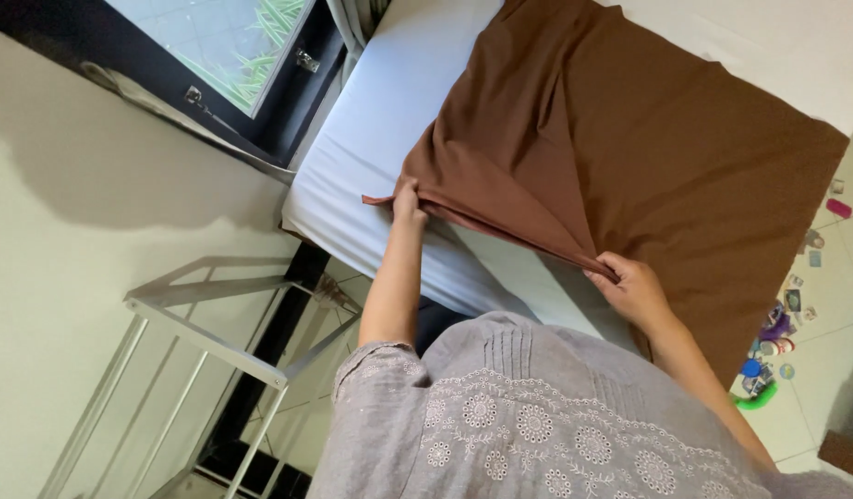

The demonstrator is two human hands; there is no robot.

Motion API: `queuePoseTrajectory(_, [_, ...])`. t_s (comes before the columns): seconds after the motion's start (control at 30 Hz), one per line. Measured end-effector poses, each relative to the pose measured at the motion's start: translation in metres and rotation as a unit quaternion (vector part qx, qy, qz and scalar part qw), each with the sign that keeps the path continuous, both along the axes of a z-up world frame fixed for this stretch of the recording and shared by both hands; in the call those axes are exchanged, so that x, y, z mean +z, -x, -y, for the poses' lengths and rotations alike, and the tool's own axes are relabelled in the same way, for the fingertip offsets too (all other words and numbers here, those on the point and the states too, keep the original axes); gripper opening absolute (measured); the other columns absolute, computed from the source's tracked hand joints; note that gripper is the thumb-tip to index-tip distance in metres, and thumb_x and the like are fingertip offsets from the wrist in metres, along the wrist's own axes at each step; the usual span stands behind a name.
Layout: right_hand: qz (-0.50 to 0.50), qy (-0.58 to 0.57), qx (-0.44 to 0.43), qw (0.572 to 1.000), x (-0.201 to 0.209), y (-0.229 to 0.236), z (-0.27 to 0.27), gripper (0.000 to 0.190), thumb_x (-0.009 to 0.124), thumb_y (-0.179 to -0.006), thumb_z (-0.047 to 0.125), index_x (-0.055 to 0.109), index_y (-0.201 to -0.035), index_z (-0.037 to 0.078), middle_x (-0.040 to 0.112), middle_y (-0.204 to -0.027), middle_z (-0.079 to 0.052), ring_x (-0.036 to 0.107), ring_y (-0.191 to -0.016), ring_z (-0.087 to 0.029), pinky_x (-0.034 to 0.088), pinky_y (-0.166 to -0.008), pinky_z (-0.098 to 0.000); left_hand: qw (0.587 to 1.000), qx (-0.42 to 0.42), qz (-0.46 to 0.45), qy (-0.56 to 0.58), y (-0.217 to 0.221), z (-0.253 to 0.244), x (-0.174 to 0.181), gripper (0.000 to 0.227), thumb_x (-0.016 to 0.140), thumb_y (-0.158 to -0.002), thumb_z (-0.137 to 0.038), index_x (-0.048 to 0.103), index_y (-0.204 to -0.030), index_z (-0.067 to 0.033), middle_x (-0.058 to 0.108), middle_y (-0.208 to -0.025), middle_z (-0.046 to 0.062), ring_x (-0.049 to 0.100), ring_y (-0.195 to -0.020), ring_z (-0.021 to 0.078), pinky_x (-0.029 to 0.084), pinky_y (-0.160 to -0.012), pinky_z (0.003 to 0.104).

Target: Cleaning a mattress with a broom and kemudian spreading and tidying a brown bedspread.

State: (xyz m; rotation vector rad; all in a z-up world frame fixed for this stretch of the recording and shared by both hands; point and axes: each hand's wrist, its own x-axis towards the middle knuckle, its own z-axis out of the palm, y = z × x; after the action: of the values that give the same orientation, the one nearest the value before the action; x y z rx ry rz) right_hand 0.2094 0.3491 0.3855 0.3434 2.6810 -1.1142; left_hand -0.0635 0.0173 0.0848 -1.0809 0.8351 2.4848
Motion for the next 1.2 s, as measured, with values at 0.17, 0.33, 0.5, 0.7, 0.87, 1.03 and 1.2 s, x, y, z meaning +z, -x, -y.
queuePoseTrajectory(0.17, [-0.061,-0.047,-0.035,0.996,-0.002,-0.016,0.0,0.011,0.071,-0.092,0.017,0.07,-0.098,0.008,0.067,-0.077,-0.007,0.061,-0.066,-0.019,0.048,-0.062,-0.0359,0.977,-0.047,-0.202,-0.05,0.042,0.01,0.183,0.04,0.057,-0.099,-0.016,0.057,-0.128,0.0106,0.066,-0.122,0.02,0.063,-0.114,0.0307,0.053,-0.1,0.042])
queuePoseTrajectory(0.33, [-0.064,-0.053,0.028,0.996,-0.026,-0.03,0.039,0.013,0.072,-0.087,0.014,0.068,-0.098,0.011,0.067,-0.088,-0.005,0.065,-0.072,-0.022,0.051,-0.063,-0.0357,0.961,-0.055,-0.177,0.207,0.031,0.059,0.212,0.042,0.063,-0.094,-0.022,0.062,-0.126,0.0047,0.067,-0.114,0.011,0.064,-0.104,0.0214,0.053,-0.087,0.037])
queuePoseTrajectory(0.5, [-0.028,-0.048,0.019,0.998,-0.026,-0.017,0.064,0.014,0.072,-0.088,0.019,0.067,-0.098,0.01,0.067,-0.088,-0.007,0.066,-0.073,-0.027,0.051,-0.065,-0.0393,0.947,-0.147,-0.108,0.263,0.034,0.107,0.159,0.041,0.062,-0.096,-0.023,0.063,-0.131,-0.0014,0.062,-0.109,0.011,0.06,-0.102,0.0226,0.056,-0.092,0.04])
queuePoseTrajectory(0.7, [-0.079,-0.041,-0.052,0.995,-0.035,-0.01,0.084,0.019,0.071,-0.09,0.024,0.066,-0.097,0.008,0.068,-0.09,-0.012,0.066,-0.079,-0.032,0.051,-0.068,-0.0427,0.969,-0.031,-0.227,0.09,0.065,0.115,0.144,0.033,0.06,-0.104,-0.015,0.058,-0.126,0.0093,0.064,-0.125,0.019,0.063,-0.117,0.0301,0.055,-0.103,0.044])
queuePoseTrajectory(0.87, [-0.039,-0.045,0.01,0.998,-0.078,-0.007,0.108,0.025,0.07,-0.09,0.031,0.067,-0.099,0.008,0.071,-0.092,-0.013,0.068,-0.082,-0.033,0.053,-0.069,-0.0435,0.99,0.024,-0.131,-0.039,0.096,0.127,0.083,0.027,0.054,-0.105,-0.018,0.054,-0.127,-0.0031,0.06,-0.131,0.013,0.06,-0.12,0.0291,0.051,-0.107,0.044])
queuePoseTrajectory(1.03, [0.102,-0.058,-0.055,0.992,-0.083,0.01,0.092,0.028,0.066,-0.094,0.037,0.071,-0.109,0.013,0.075,-0.102,-0.012,0.072,-0.088,-0.031,0.056,-0.077,-0.042,0.998,-0.024,-0.034,-0.048,0.157,0.104,0.06,0.044,0.042,-0.107,-0.028,0.05,-0.131,0.0075,0.059,-0.132,0.024,0.058,-0.124,0.0381,0.045,-0.111,0.052])
queuePoseTrajectory(1.2, [-0.12,-0.128,-0.151,0.973,-0.021,0.024,0.042,0.022,0.069,-0.096,0.025,0.07,-0.106,0.006,0.072,-0.102,-0.015,0.068,-0.089,-0.033,0.054,-0.076,-0.0438,0.977,-0.061,-0.203,-0.008,0.213,0.05,0.14,0.025,0.056,-0.103,-0.022,0.059,-0.119,-0.0035,0.063,-0.117,0.012,0.06,-0.111,0.0278,0.05,-0.098,0.044])
